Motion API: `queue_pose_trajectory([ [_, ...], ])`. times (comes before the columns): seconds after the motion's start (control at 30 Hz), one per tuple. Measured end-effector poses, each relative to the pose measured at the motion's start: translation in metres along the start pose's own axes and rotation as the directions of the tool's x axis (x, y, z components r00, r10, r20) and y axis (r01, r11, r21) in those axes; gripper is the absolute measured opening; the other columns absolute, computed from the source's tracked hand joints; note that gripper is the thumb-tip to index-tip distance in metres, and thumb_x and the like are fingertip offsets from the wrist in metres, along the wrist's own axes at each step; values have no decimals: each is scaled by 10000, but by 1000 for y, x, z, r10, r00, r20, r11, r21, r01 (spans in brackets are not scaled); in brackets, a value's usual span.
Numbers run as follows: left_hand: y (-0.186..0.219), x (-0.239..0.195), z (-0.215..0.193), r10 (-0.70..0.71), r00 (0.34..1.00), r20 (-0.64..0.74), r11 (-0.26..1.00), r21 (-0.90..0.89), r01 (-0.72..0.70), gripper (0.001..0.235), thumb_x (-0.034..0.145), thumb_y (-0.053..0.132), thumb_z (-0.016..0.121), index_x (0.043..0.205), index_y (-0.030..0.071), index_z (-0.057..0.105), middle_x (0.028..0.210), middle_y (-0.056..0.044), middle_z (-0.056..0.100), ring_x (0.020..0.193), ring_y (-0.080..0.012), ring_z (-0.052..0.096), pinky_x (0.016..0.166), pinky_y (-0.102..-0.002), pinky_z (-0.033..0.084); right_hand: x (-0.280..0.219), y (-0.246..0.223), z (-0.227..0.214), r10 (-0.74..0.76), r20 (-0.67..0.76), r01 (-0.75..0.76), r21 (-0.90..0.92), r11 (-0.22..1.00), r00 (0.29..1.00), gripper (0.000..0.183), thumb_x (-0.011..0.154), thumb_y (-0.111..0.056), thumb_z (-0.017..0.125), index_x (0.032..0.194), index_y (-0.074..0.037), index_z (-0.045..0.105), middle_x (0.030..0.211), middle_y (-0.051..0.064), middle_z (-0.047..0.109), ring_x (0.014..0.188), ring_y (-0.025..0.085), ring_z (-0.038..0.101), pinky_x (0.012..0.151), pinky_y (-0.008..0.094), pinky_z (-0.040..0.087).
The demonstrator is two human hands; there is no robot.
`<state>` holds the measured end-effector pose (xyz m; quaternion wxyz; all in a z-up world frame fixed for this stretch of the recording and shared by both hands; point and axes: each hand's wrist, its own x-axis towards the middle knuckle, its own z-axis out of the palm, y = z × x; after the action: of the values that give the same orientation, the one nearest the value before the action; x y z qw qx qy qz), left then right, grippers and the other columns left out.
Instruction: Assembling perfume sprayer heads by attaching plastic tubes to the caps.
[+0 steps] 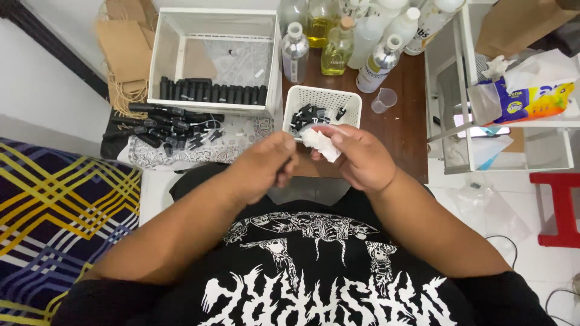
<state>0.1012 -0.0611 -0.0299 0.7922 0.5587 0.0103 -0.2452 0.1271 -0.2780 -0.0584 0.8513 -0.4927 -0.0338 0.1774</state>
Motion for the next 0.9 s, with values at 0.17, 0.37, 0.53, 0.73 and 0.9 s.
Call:
queue_pose_trajectory([
  [0.17, 13, -20, 28, -139, 989, 46, 988, -62, 142, 209, 1072, 314, 497, 949, 147, 524, 667, -21, 486, 485, -94, 447, 389, -223, 408, -20, 20, 12, -115, -51, 118, 66, 991, 992, 286, 923, -107, 684, 1153, 59, 718, 943, 217, 733, 756, 254, 748, 680, 326, 637],
  [0.37, 17, -23, 38, -224, 975, -1, 972, -75, 223, 184, 1072, 324, 501, 975, 168, 505, 675, -3, 464, 477, -79, 429, 382, -210, 405, -36, 11, 18, -125, 11, 122, 153, 981, 992, 324, 865, 55, 729, 1188, 48, 698, 978, 206, 747, 822, 337, 773, 735, 400, 657],
  [0.53, 17, -30, 56, -195, 980, -42, 977, -97, 191, 135, 1078, 258, 477, 979, 167, 482, 661, -9, 454, 473, -66, 420, 370, -193, 403, -47, -8, 41, -116, -18, 118, 145, 982, 993, 282, 853, 45, 756, 1133, 37, 716, 864, 147, 742, 761, 270, 773, 688, 336, 649],
  [0.73, -9, -31, 50, -156, 984, -87, 986, -75, 149, 145, 1061, 250, 529, 969, 143, 494, 666, -33, 504, 484, -64, 444, 382, -170, 420, -49, 16, 29, -84, -66, 86, 23, 996, 994, 191, 864, 35, 763, 1048, 20, 717, 821, 143, 745, 717, 237, 763, 626, 278, 619],
  [0.9, -18, -36, 51, -129, 989, -77, 991, -49, 126, 168, 1069, 258, 507, 977, 118, 503, 656, -35, 502, 485, -52, 443, 382, -169, 413, -64, -7, 70, -134, -86, 128, -77, 989, 987, 91, 922, -88, 756, 967, -11, 739, 793, 53, 714, 716, 86, 662, 671, 224, 575],
])
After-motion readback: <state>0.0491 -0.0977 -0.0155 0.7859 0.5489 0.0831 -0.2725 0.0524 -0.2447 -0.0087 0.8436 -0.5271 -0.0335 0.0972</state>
